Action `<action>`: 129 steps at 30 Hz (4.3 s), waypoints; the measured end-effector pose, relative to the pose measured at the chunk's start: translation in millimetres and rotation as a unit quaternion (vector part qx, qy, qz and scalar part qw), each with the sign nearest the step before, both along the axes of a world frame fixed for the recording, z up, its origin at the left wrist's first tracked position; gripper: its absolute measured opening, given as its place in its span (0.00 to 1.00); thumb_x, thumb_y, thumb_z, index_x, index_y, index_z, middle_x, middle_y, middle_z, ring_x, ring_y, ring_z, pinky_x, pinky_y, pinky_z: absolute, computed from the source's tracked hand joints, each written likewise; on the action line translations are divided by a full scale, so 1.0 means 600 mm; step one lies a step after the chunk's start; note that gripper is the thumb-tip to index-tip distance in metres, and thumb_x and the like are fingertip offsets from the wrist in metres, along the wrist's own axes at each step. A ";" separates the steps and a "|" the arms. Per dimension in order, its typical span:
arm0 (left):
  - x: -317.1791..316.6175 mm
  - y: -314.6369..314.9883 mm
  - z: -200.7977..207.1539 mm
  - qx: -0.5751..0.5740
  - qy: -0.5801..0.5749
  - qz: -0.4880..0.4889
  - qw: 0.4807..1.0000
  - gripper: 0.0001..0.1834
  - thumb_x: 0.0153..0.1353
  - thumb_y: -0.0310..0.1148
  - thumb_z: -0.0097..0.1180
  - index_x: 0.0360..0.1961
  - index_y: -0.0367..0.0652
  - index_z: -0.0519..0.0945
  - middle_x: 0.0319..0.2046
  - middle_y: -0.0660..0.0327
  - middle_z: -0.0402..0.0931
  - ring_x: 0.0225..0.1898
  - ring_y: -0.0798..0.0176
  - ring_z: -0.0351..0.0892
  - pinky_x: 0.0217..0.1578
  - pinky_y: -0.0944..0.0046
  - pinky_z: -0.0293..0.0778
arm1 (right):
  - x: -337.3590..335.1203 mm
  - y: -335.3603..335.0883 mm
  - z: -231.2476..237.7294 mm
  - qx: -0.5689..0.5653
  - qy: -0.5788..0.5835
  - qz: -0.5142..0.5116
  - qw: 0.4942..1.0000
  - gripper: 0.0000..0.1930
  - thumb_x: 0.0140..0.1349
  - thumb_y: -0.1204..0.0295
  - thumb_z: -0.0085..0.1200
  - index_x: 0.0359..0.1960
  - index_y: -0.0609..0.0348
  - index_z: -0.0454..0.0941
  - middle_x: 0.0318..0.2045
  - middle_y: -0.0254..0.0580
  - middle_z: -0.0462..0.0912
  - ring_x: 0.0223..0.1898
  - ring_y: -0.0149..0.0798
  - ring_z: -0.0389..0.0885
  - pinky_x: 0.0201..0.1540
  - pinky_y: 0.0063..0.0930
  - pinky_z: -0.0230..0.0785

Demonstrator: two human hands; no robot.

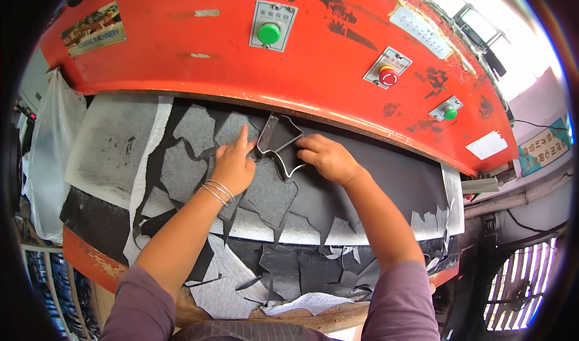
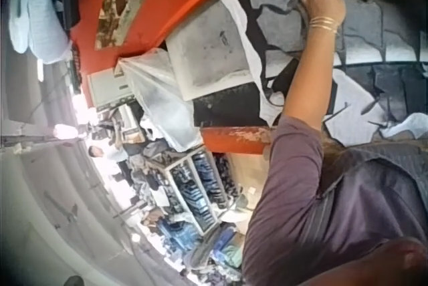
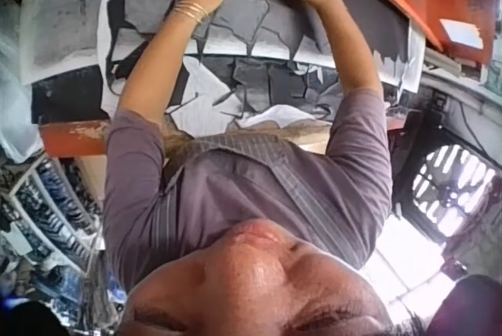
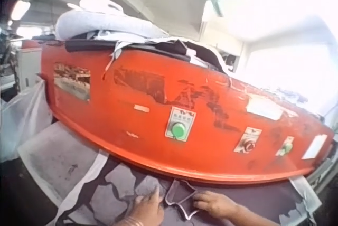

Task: Using a hydraulic press with a metal die to cut out shoe upper patterns from a sheet of black leather.

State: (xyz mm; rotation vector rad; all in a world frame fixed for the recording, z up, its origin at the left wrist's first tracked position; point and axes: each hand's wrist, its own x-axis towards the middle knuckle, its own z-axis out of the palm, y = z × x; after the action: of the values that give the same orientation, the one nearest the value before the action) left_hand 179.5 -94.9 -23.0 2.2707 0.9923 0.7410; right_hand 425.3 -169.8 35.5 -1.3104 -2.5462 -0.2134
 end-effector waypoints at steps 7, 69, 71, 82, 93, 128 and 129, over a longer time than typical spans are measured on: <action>-0.008 -0.012 -0.018 0.011 -0.021 0.005 1.000 0.39 0.53 0.23 0.46 0.67 0.28 0.49 0.53 0.56 0.77 0.59 0.54 0.69 0.64 0.51 0.53 | -0.088 -0.078 -0.056 -0.141 0.202 -0.317 0.916 0.54 0.47 0.50 0.66 0.69 0.65 0.47 0.68 0.61 0.54 0.71 0.54 0.49 0.70 0.48 0.38; -0.104 -0.417 0.171 -0.097 0.113 -0.157 0.976 0.11 0.55 0.38 0.53 0.26 0.43 0.82 0.25 0.57 0.77 0.32 0.53 0.77 0.34 0.54 0.75 | -0.182 -0.399 0.125 -0.409 0.119 -0.035 0.904 0.20 0.51 0.57 0.62 0.38 0.59 0.79 0.33 0.48 0.82 0.36 0.51 0.81 0.37 0.42 0.74; -0.136 -0.405 0.168 -0.186 0.183 -0.250 0.932 0.16 0.60 0.43 0.49 0.33 0.44 0.83 0.29 0.55 0.79 0.36 0.50 0.79 0.40 0.53 0.75 | -0.181 -0.320 0.180 -0.554 0.173 -0.101 0.808 0.21 0.57 0.50 0.56 0.42 0.52 0.81 0.36 0.51 0.83 0.39 0.54 0.81 0.41 0.44 0.73; -0.121 -0.276 0.176 -0.245 -0.084 -0.226 0.939 0.15 0.64 0.39 0.53 0.45 0.41 0.80 0.35 0.54 0.80 0.36 0.55 0.80 0.38 0.60 0.75 | -0.178 0.088 0.074 -0.147 0.004 -0.457 0.877 0.36 0.57 0.42 0.51 0.52 0.65 0.72 0.46 0.54 0.81 0.52 0.51 0.77 0.58 0.42 0.60; -0.052 -0.144 0.161 -0.376 -0.332 -0.038 0.864 0.38 0.63 0.40 0.58 0.69 0.43 0.53 0.66 0.48 0.57 0.36 0.69 0.79 0.35 0.69 0.74 | -0.094 -0.136 0.115 -0.217 0.628 -0.153 0.731 0.09 0.65 0.70 0.51 0.41 0.59 0.66 0.32 0.40 0.80 0.33 0.28 0.76 0.35 0.22 0.67; -0.114 -0.137 0.099 -0.217 0.089 -0.006 0.972 0.23 0.55 0.29 0.62 0.51 0.35 0.71 0.39 0.58 0.77 0.42 0.62 0.76 0.49 0.62 0.70 | -0.013 -0.239 -0.052 -0.062 0.203 -0.379 0.901 0.39 0.38 0.51 0.71 0.53 0.55 0.73 0.59 0.64 0.65 0.65 0.61 0.57 0.65 0.51 0.48; -0.127 -0.145 0.117 -0.065 0.079 0.040 0.994 0.25 0.54 0.30 0.62 0.52 0.36 0.70 0.37 0.58 0.76 0.42 0.58 0.76 0.50 0.60 0.69 | -0.013 -0.237 -0.049 -0.065 0.192 -0.350 0.915 0.39 0.38 0.52 0.71 0.53 0.55 0.73 0.59 0.64 0.65 0.65 0.61 0.58 0.65 0.51 0.49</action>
State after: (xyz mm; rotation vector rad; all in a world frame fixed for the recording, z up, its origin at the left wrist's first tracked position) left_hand 103.0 -181.8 47.4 2.2134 1.1753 0.5174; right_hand 417.2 -312.0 5.8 -2.0404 -1.7119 0.0812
